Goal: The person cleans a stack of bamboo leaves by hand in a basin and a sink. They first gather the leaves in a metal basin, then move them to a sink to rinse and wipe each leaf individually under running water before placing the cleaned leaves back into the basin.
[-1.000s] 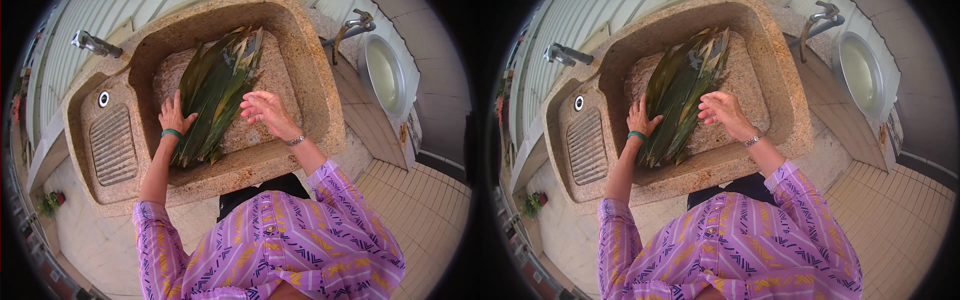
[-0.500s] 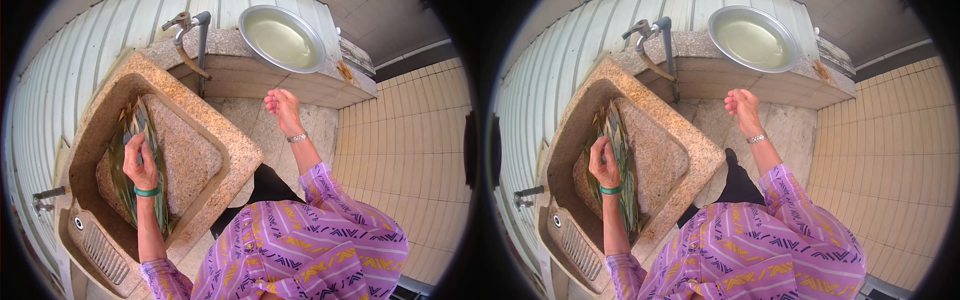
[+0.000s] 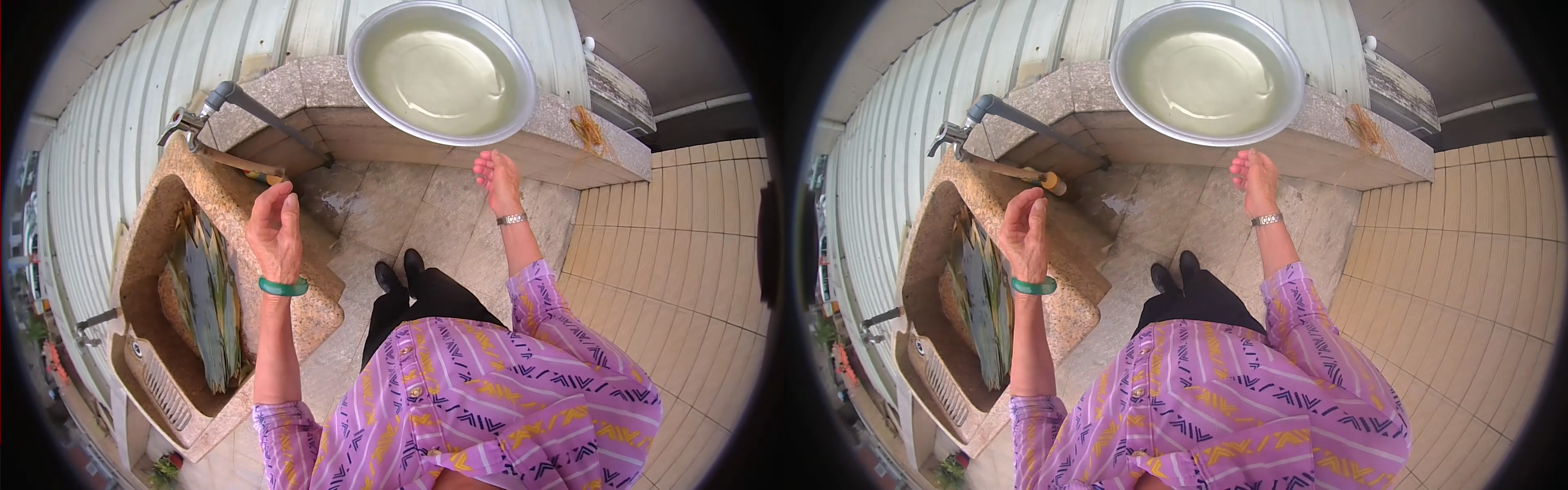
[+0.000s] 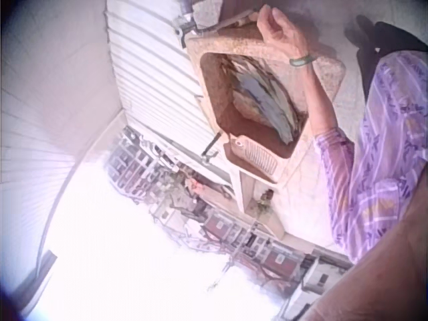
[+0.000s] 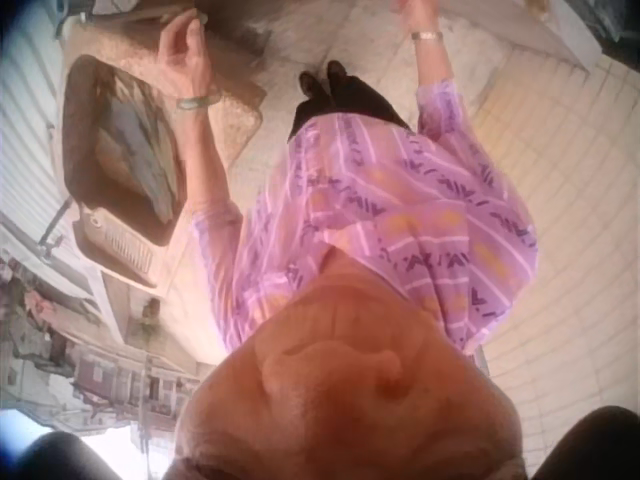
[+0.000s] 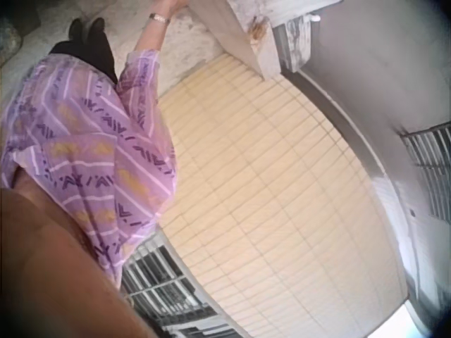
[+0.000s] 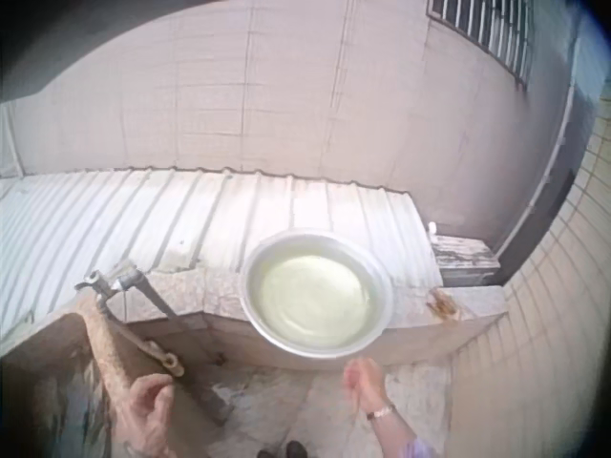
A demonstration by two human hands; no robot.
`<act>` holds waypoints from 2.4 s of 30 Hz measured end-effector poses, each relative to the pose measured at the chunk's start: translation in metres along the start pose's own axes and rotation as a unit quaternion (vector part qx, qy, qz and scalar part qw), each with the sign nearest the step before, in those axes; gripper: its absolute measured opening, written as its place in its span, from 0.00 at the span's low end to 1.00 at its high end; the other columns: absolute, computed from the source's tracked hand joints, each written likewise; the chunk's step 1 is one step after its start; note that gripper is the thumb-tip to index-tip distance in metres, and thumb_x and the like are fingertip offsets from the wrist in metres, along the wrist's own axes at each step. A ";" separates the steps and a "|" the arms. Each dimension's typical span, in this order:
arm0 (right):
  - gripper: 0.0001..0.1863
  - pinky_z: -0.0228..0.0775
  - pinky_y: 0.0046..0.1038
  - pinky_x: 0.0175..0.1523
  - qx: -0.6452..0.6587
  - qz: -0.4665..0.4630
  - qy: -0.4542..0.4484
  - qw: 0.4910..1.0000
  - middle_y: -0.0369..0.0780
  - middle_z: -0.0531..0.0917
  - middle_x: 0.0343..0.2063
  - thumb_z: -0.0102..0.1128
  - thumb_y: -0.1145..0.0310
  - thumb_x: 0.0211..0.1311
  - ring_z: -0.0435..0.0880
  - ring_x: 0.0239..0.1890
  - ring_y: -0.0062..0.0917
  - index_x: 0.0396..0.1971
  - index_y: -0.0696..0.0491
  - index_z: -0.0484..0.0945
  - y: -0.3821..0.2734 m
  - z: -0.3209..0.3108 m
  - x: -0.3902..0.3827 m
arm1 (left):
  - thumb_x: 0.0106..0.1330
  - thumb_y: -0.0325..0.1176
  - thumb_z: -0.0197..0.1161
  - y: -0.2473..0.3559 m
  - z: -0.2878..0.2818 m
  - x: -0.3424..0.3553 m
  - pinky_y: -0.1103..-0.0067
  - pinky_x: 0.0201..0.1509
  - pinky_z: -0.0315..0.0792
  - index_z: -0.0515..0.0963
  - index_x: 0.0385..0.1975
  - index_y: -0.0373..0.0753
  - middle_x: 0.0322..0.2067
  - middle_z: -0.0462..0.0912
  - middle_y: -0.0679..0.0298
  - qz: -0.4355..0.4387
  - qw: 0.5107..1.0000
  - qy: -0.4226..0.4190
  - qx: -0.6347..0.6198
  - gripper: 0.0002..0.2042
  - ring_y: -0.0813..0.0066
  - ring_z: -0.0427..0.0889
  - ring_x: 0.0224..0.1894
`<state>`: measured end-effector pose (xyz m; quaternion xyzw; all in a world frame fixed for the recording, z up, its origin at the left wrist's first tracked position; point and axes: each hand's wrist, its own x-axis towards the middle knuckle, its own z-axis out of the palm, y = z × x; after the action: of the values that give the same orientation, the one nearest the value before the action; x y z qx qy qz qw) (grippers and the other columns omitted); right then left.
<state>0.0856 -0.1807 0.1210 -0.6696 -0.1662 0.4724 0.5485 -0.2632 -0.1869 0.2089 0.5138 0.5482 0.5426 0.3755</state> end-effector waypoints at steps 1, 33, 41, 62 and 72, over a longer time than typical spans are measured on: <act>0.13 0.66 0.20 0.24 -0.005 -0.028 0.000 1.000 0.37 0.78 0.23 0.44 0.62 0.61 0.75 0.23 0.18 0.31 0.56 0.73 -0.009 0.001 0.005 | 0.59 0.26 0.56 -0.005 0.012 0.004 0.85 0.36 0.68 0.73 0.38 0.34 0.30 0.76 0.66 -0.028 0.999 -0.004 -0.023 0.08 0.82 0.73 0.33; 0.13 0.66 0.20 0.29 -0.356 -0.035 -0.231 0.905 0.36 0.76 0.24 0.60 0.67 0.50 0.72 0.24 0.16 0.31 0.61 0.74 -0.166 0.016 0.433 | 0.59 0.45 0.57 -0.161 0.264 0.124 0.85 0.28 0.66 0.74 0.28 0.34 0.22 0.74 0.69 -0.306 0.902 0.302 -0.032 0.16 0.86 0.69 0.24; 0.07 0.55 0.17 0.24 -0.356 -0.076 -0.228 0.903 0.29 0.69 0.17 0.59 0.70 0.49 0.63 0.19 0.12 0.23 0.58 0.73 -0.160 -0.003 0.402 | 0.58 0.41 0.59 -0.157 0.247 0.109 0.88 0.21 0.60 0.73 0.22 0.36 0.16 0.69 0.74 -0.318 0.903 0.282 -0.062 0.13 0.88 0.63 0.19; 0.12 0.68 0.20 0.33 -0.369 -0.094 -0.423 0.822 0.40 0.78 0.26 0.53 0.71 0.53 0.76 0.26 0.19 0.33 0.65 0.72 -0.212 -0.005 0.190 | 0.61 0.37 0.53 0.033 0.095 -0.080 0.80 0.30 0.69 0.71 0.32 0.32 0.25 0.74 0.65 -0.260 0.928 0.256 -0.069 0.12 0.81 0.73 0.27; 0.13 0.70 0.20 0.31 -0.404 -0.131 -0.510 0.748 0.42 0.78 0.25 0.51 0.71 0.52 0.76 0.23 0.21 0.33 0.67 0.71 -0.199 0.038 0.020 | 0.60 0.34 0.52 0.120 -0.003 -0.226 0.82 0.26 0.70 0.72 0.30 0.33 0.23 0.75 0.65 -0.171 0.916 0.333 -0.143 0.09 0.82 0.73 0.22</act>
<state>0.1236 -0.0752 0.2914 -0.4594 -0.6825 0.5563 0.1165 -0.2047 -0.4205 0.2940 0.1432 0.6377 0.6822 0.3279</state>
